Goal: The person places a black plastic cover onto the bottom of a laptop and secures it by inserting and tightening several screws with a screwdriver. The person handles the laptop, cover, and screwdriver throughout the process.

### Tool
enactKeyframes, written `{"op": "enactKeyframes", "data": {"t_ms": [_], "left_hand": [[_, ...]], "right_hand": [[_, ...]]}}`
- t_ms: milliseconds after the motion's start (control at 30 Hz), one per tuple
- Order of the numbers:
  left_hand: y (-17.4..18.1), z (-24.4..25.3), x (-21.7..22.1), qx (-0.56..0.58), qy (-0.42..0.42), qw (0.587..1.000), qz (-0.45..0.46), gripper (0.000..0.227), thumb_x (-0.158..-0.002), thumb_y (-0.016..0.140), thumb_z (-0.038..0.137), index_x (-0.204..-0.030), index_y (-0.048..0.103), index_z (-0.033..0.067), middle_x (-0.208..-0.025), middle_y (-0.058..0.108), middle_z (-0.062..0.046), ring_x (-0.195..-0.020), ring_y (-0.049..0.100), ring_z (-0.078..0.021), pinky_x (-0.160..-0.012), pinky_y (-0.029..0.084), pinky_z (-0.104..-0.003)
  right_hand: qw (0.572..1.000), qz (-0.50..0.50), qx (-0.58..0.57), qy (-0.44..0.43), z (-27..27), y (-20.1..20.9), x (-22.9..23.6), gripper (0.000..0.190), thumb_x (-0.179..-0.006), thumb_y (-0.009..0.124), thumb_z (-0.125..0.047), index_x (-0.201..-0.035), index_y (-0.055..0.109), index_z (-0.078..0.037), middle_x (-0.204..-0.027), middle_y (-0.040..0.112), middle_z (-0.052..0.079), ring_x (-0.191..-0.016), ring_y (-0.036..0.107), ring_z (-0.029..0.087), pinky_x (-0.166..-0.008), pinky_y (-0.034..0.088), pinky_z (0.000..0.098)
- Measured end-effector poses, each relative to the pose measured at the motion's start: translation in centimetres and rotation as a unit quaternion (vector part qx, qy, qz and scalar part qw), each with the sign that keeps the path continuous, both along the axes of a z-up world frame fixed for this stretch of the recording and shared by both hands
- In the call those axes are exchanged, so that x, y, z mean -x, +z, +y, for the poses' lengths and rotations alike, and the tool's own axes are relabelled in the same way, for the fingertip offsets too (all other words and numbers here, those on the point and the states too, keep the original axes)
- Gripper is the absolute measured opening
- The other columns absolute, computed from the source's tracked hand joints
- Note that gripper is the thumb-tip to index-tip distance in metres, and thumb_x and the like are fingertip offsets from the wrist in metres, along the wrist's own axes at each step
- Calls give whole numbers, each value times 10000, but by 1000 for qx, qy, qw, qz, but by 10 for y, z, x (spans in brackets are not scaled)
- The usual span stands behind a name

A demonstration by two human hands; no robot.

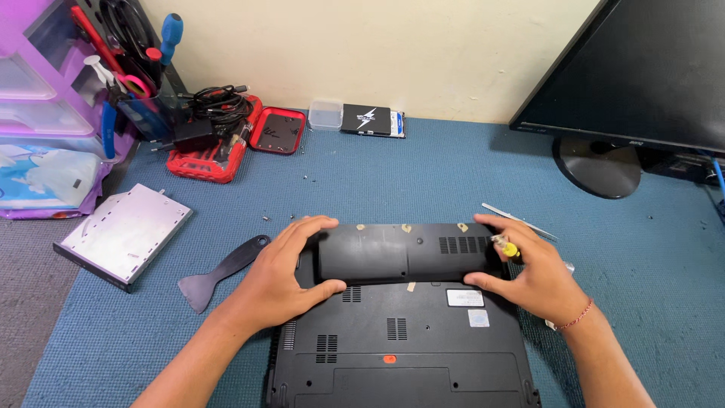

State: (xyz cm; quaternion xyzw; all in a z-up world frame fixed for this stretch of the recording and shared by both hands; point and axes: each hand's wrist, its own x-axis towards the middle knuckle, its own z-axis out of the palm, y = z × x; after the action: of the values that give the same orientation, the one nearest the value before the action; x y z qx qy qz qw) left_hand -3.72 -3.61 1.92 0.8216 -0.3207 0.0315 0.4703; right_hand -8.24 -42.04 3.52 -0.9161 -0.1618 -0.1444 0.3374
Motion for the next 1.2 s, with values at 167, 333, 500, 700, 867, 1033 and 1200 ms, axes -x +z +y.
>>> {"op": "enactKeyframes", "data": {"t_ms": [167,333,500,700,867,1033,1200], "left_hand": [[-2,-12,6,161,14,985,53,599,-776,848,2,-1326,615,52,-1497,542,-160,-1137,737,-319,-960,627,-402],[-10,-22,10,263,23,962,73,497,-788,808,-76,-1236,598,-29,-1530,490,-248,-1043,768,-337,-847,678,-375],[-9,-39,33,225,117,962,-106,477,-779,881,40,-975,453,117,-1428,554,-231,-806,651,-80,-581,562,-186],[-6,-50,55,78,-102,915,-382,141,-1005,683,-43,-1049,551,-24,-1318,609,-261,-1150,744,-382,-979,654,-447],[-10,-54,55,26,-153,919,-363,358,-983,781,156,-1217,522,78,-1473,544,-254,-1218,702,-309,-978,637,-420],[-5,-30,28,101,-53,944,-308,872,-884,889,387,-1507,324,157,-1598,427,-287,-1469,554,-425,-1217,513,-505],[3,-5,3,99,107,968,-202,970,-834,850,335,-1547,282,3,-1624,347,-263,-1494,336,-502,-1185,356,-592]], "right_hand": [[967,-3,-251,-54,-11,-36,-10,479,-755,817,63,-794,358,-69,-1465,630,227,-1122,733,343,-900,613,395],[894,12,-434,-112,12,-31,-9,435,-865,712,109,-886,321,-81,-1439,620,278,-1187,697,333,-954,614,377],[858,194,-472,-54,63,-3,6,315,-873,717,-65,-847,409,-124,-1334,737,303,-1041,807,373,-908,676,411],[829,240,-488,127,112,-11,30,407,-887,766,-319,-959,425,-108,-1492,598,237,-1121,723,263,-968,667,465],[811,259,-523,40,104,-1,28,270,-879,723,-214,-922,473,-120,-1450,694,203,-990,741,279,-834,619,430],[958,175,-221,-49,50,24,17,545,-771,871,-177,-979,367,-185,-1145,834,65,-1061,782,144,-956,614,311],[992,83,-76,-51,5,22,9,629,-581,998,-128,-837,425,-90,-1294,780,134,-1150,732,260,-819,518,347]]}}
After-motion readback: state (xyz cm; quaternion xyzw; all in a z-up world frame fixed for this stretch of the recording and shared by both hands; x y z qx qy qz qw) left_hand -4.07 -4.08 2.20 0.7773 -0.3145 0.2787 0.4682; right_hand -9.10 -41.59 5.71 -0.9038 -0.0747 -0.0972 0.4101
